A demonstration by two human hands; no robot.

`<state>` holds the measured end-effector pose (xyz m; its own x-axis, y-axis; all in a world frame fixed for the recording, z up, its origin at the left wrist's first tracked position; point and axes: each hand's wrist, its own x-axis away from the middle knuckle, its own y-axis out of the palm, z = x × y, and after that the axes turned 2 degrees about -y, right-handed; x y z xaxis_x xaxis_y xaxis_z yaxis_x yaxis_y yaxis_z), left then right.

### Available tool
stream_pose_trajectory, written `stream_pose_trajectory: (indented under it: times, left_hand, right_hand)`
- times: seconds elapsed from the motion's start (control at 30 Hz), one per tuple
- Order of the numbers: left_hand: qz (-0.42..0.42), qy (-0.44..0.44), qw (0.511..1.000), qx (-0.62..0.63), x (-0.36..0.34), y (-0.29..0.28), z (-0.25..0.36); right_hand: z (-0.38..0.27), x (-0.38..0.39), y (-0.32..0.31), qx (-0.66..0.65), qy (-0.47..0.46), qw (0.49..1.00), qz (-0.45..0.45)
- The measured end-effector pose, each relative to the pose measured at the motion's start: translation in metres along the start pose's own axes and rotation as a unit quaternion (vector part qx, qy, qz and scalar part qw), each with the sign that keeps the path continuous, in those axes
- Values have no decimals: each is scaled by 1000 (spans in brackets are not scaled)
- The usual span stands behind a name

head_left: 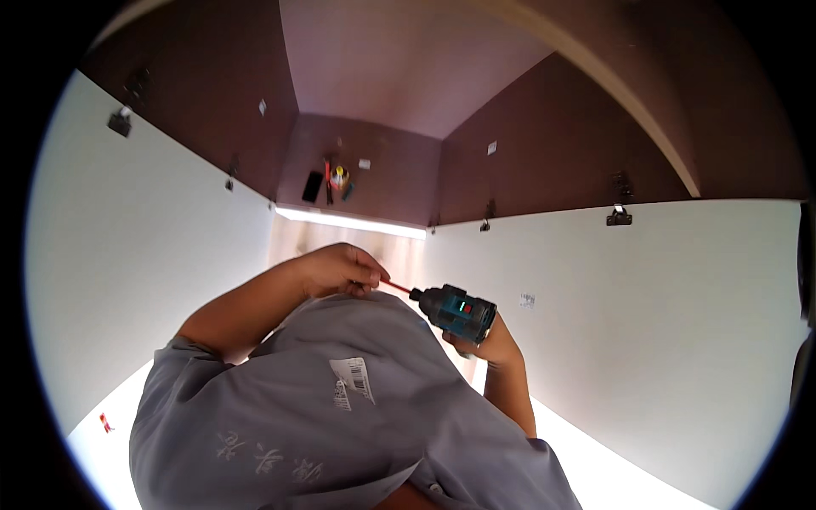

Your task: The person uses a power drill to drive screws into hinges on cabinet doors and the cabinet frame, then carries a ladder and uses a measuring tape to measure a wooden surface.

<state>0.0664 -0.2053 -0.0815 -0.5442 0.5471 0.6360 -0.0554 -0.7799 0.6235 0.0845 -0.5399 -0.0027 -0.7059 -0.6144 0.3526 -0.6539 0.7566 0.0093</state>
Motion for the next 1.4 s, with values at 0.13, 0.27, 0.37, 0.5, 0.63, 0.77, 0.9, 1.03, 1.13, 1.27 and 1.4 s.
stream_pose_trajectory:
  times: [0.13, 0.27, 0.37, 0.5, 0.63, 0.77, 0.9, 1.03, 1.13, 1.27, 1.4]
  left_hand:
    - [-67, 35, 981, 179, -14, -21, -15]
    - [-103, 124, 947, 277, -38, -37, -11]
    - [-120, 166, 941, 269, -50, -44, 11]
    - [-21, 160, 967, 199, -58, -37, 25]
    - [43, 110, 976, 183, -59, -42, 7]
    - [42, 86, 983, 158, -55, -30, 2]
    - [23, 93, 995, 20, -48, 3, 44]
    - [32, 154, 984, -77, -54, 34, 78]
    - [27, 146, 985, -87, -59, 42, 85]
    - [35, 134, 987, -79, -68, 44, 74]
    - [34, 108, 992, -60, -75, 39, 62]
  right_hand:
    - [22, -12, 13, -45, 51, 997, 29]
    - [17, -35, 29, -93, 35, 995, 15]
    - [19, -56, 34, -59, -17, 998, 12]
    - [17, -79, 35, -14, -68, 996, 52]
    - [5, -94, 16, 91, -170, 973, 125]
    - [-4, -98, -25, 231, -248, 897, 283]
    - [-24, -120, -53, 275, -312, 819, 396]
    - [-39, -137, -71, 202, -319, 790, 484]
    - [-43, -136, -84, 210, -290, 780, 513]
    - [-44, -136, -99, 197, -281, 789, 510]
    - [-41, -137, -104, 161, -285, 792, 516]
